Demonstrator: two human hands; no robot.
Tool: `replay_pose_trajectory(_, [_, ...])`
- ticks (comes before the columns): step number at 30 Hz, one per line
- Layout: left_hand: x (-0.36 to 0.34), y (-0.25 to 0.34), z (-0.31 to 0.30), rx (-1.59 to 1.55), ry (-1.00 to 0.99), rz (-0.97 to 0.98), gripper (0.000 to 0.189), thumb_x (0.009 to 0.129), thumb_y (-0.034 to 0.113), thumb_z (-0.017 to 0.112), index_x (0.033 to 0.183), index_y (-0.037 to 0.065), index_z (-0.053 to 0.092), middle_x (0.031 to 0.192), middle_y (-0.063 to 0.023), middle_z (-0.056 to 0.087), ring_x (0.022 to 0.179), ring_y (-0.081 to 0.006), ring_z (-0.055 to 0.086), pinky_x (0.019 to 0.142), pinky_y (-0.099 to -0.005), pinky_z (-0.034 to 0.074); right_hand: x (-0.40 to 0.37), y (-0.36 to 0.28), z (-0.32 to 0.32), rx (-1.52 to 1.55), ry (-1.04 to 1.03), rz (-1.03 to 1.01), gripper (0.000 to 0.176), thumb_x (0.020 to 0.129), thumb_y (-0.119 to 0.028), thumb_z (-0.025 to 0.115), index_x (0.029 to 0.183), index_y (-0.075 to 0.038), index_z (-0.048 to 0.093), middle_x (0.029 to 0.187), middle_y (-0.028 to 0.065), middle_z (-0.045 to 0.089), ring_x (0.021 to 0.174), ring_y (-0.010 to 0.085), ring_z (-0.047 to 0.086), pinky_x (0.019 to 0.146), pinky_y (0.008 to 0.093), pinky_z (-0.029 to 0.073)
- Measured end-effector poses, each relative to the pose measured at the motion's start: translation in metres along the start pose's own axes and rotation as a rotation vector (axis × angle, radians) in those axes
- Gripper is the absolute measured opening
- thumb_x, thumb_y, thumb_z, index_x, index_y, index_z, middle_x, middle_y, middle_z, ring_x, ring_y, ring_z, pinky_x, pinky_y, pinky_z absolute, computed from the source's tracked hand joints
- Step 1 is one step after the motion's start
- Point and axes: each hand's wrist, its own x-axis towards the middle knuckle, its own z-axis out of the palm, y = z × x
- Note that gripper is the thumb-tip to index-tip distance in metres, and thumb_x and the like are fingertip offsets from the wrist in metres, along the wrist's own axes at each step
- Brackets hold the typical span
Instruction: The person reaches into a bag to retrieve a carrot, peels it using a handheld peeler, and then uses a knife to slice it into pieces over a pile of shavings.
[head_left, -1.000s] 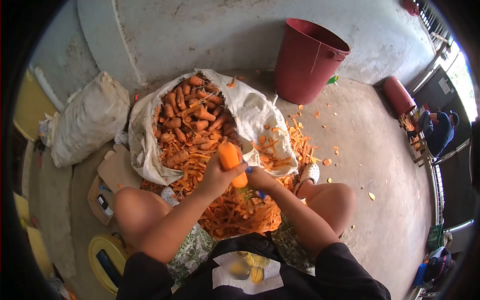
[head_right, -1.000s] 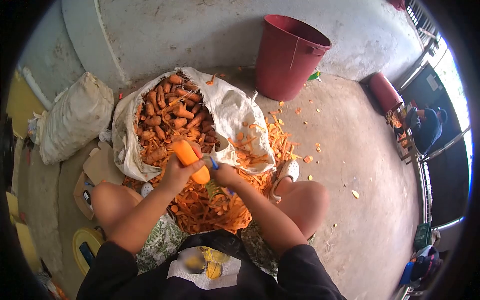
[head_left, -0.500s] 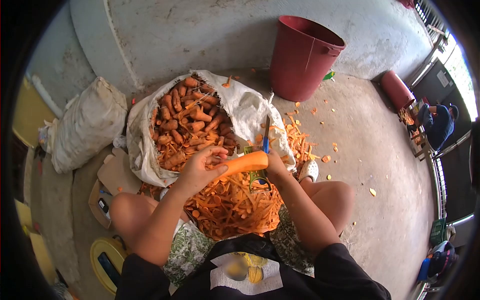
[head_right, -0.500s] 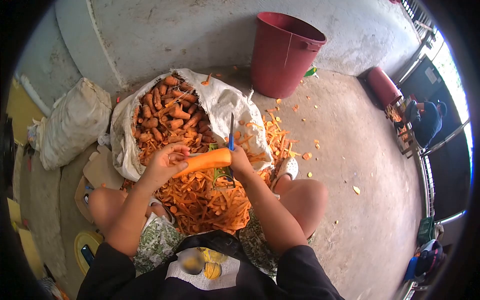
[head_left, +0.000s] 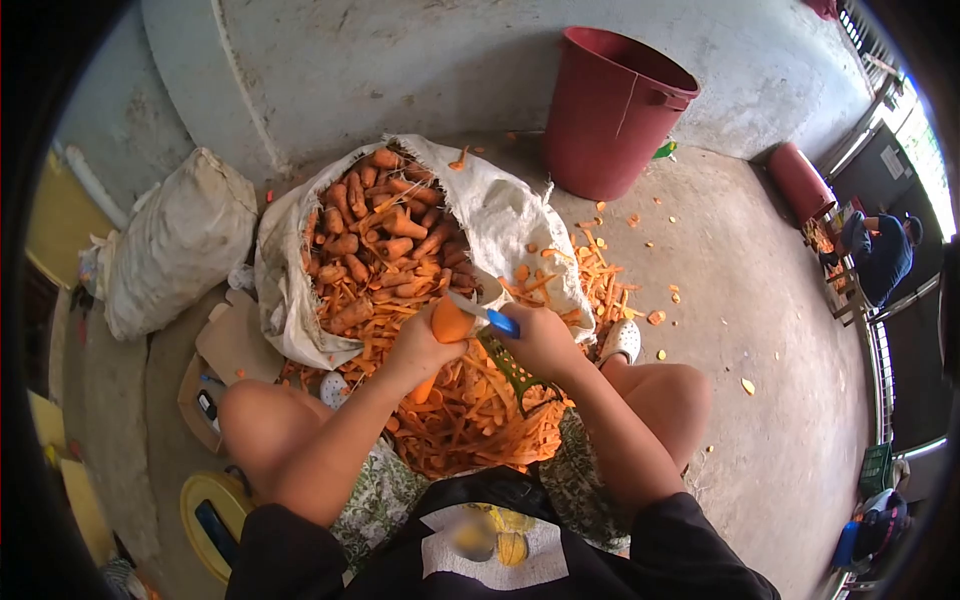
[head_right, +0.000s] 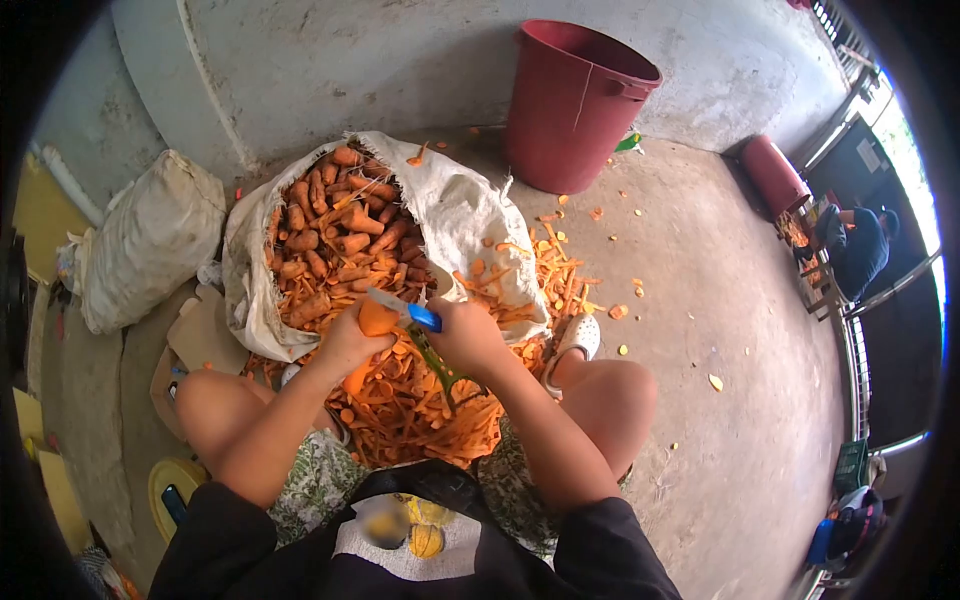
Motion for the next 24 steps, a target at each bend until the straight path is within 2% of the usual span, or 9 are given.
replay_pose_trajectory(2, [-0.001, 0.003, -0.002, 0.001, 0.046, -0.034, 0.032, 0.068, 0.005, 0.066, 0.096, 0.002, 0.050, 0.073, -0.0035, 0.056, 0.053, -0.0106, 0.053, 0.047, -0.0243, 0.042, -0.005, -0.004, -0.003, -0.055, -0.081, -0.046, 0.017, 0.075, -0.022, 0.056, 0.082, -0.006, 0.057, 0.067, 0.0172, 0.057, 0.066, 0.0350, 0.056, 0.060, 0.0425, 0.043])
replay_pose_trajectory(4, [-0.003, 0.007, -0.002, 0.111, 0.056, 0.058, 0.028, 0.068, 0.006, 0.066, 0.092, 0.002, 0.052, 0.069, -0.0027, 0.056, 0.051, -0.0101, 0.053, 0.046, -0.0241, 0.042, -0.005, -0.005, -0.001, -0.077, -0.084, -0.034, 0.016, 0.074, -0.021, 0.056, 0.080, -0.006, 0.057, 0.067, 0.0174, 0.057, 0.066, 0.0352, 0.056, 0.060, 0.0426, 0.043])
replay_pose_trajectory(7, [-0.001, 0.004, -0.002, 0.141, 0.055, 0.053, 0.025, 0.068, 0.007, 0.066, 0.088, 0.002, 0.053, 0.064, -0.0025, 0.056, 0.049, -0.0097, 0.052, 0.045, -0.0233, 0.041, -0.005, -0.004, 0.001, -0.080, -0.091, -0.045, 0.017, 0.074, -0.021, 0.056, 0.080, -0.006, 0.057, 0.067, 0.0176, 0.057, 0.066, 0.0352, 0.056, 0.060, 0.0427, 0.043])
replay_pose_trajectory(8, [0.000, 0.003, -0.003, 0.141, 0.056, 0.052, 0.025, 0.068, 0.007, 0.066, 0.088, 0.002, 0.053, 0.064, -0.0025, 0.056, 0.049, -0.0097, 0.052, 0.045, -0.0233, 0.041, -0.005, -0.005, 0.000, -0.085, -0.096, -0.049, 0.017, 0.074, -0.021, 0.056, 0.080, -0.006, 0.057, 0.066, 0.0176, 0.057, 0.065, 0.0353, 0.056, 0.059, 0.0428, 0.043])
replay_pose_trajectory(10, [0.001, 0.001, -0.005, 0.119, -0.004, -0.064, 0.034, 0.066, 0.013, 0.066, 0.097, 0.001, 0.054, 0.071, -0.0077, 0.060, 0.058, -0.0130, 0.059, 0.053, -0.0264, 0.045, -0.005, -0.005, 0.001, -0.091, -0.101, -0.053, 0.017, 0.074, -0.022, 0.056, 0.080, -0.006, 0.057, 0.066, 0.0177, 0.057, 0.065, 0.0355, 0.056, 0.059, 0.0429, 0.043])
replay_pose_trajectory(14, [0.001, -0.001, -0.005, 0.092, -0.005, -0.076, 0.033, 0.066, 0.011, 0.065, 0.096, 0.001, 0.054, 0.068, -0.0069, 0.060, 0.056, -0.0128, 0.058, 0.052, -0.0259, 0.044, -0.006, -0.002, 0.005, -0.077, -0.086, -0.074, 0.017, 0.074, -0.022, 0.056, 0.081, -0.006, 0.057, 0.066, 0.0176, 0.057, 0.065, 0.0357, 0.056, 0.060, 0.0428, 0.043])
replay_pose_trajectory(16, [-0.001, 0.004, -0.004, 0.019, 0.023, -0.044, 0.020, 0.069, 0.005, 0.064, 0.085, 0.001, 0.053, 0.063, -0.0026, 0.056, 0.047, -0.0087, 0.051, 0.042, -0.0229, 0.039, -0.006, -0.005, 0.005, -0.065, -0.081, -0.075, 0.017, 0.074, -0.021, 0.057, 0.081, -0.006, 0.057, 0.066, 0.0176, 0.057, 0.065, 0.0357, 0.056, 0.060, 0.0428, 0.043])
replay_pose_trajectory(18, [-0.003, 0.007, -0.004, 0.009, 0.028, -0.023, 0.020, 0.068, 0.005, 0.064, 0.085, 0.000, 0.052, 0.063, -0.0027, 0.056, 0.046, -0.0087, 0.051, 0.042, -0.0229, 0.039, -0.008, -0.011, 0.001, -0.006, -0.071, -0.060, 0.017, 0.076, -0.020, 0.057, 0.079, -0.003, 0.056, 0.064, 0.0171, 0.055, 0.062, 0.0325, 0.055, 0.058, 0.0387, 0.042])
replay_pose_trajectory(24, [-0.006, 0.014, -0.004, 0.039, 0.022, -0.014, 0.020, 0.068, 0.006, 0.064, 0.084, 0.000, 0.053, 0.062, -0.0026, 0.055, 0.047, -0.0088, 0.051, 0.043, -0.0230, 0.039, -0.007, -0.005, 0.002, -0.019, -0.102, -0.094, 0.017, 0.077, -0.020, 0.056, 0.080, -0.003, 0.056, 0.064, 0.0172, 0.055, 0.061, 0.0322, 0.054, 0.057, 0.0383, 0.041])
